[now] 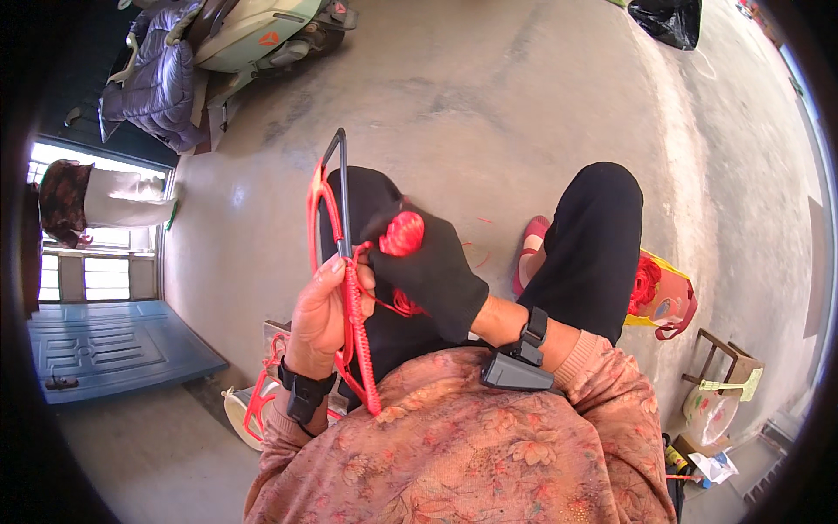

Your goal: Wrapping a red plastic cord around a red chair frame to create a woven surface.

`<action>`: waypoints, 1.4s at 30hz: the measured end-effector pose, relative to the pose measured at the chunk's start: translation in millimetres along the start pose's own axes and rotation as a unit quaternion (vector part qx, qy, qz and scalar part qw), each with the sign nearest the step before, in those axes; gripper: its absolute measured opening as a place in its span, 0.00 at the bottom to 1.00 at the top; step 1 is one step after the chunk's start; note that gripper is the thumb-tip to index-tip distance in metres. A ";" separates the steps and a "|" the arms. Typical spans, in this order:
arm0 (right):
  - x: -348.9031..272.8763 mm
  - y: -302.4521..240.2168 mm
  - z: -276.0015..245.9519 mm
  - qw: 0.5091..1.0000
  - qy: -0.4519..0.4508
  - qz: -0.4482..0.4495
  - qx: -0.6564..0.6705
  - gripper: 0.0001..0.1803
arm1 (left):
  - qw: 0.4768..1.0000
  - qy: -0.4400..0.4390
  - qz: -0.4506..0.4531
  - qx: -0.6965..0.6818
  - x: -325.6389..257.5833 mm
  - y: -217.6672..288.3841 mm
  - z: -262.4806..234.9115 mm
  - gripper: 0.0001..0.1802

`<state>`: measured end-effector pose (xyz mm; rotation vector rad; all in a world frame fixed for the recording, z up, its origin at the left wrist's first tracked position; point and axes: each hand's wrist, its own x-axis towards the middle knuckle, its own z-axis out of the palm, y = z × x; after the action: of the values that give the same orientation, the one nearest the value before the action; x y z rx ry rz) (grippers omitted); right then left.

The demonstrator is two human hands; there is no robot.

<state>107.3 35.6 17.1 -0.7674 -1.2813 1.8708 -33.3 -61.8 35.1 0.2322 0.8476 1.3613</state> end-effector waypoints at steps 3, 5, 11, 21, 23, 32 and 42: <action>-8.6 6.4 -17.4 0.998 -0.060 -0.014 -0.017 0.09 | 1.000 0.007 -0.003 0.014 8.5 -12.3 -0.5 0.13; -10.3 12.8 -31.2 0.997 -0.061 0.022 -0.039 0.09 | 0.998 0.022 0.017 0.057 17.5 -21.0 3.1 0.10; -24.4 9.0 -50.7 0.962 -0.063 0.257 0.068 0.17 | 0.994 0.070 0.062 0.055 39.7 -43.6 -4.7 0.08; -48.7 -9.1 -82.9 0.956 -0.081 0.258 -0.116 0.07 | 0.998 0.022 0.038 0.049 40.6 -44.6 -14.2 0.10; -52.8 -7.0 -89.9 0.983 -0.087 0.154 -0.059 0.03 | 0.998 0.011 0.041 0.053 40.3 -44.5 -16.7 0.10; -20.8 -28.8 -43.0 0.992 -0.038 0.121 -0.015 0.08 | 0.997 0.009 0.041 0.072 37.8 -43.0 -12.1 0.09; -1.8 11.2 -45.6 0.962 -0.012 0.044 -0.268 0.11 | 0.997 0.017 0.051 0.063 40.5 -51.6 -16.4 0.09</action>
<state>142.1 54.6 -8.2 -1.0928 -1.8280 1.6111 -5.9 -42.1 -23.5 0.3549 0.9625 1.4124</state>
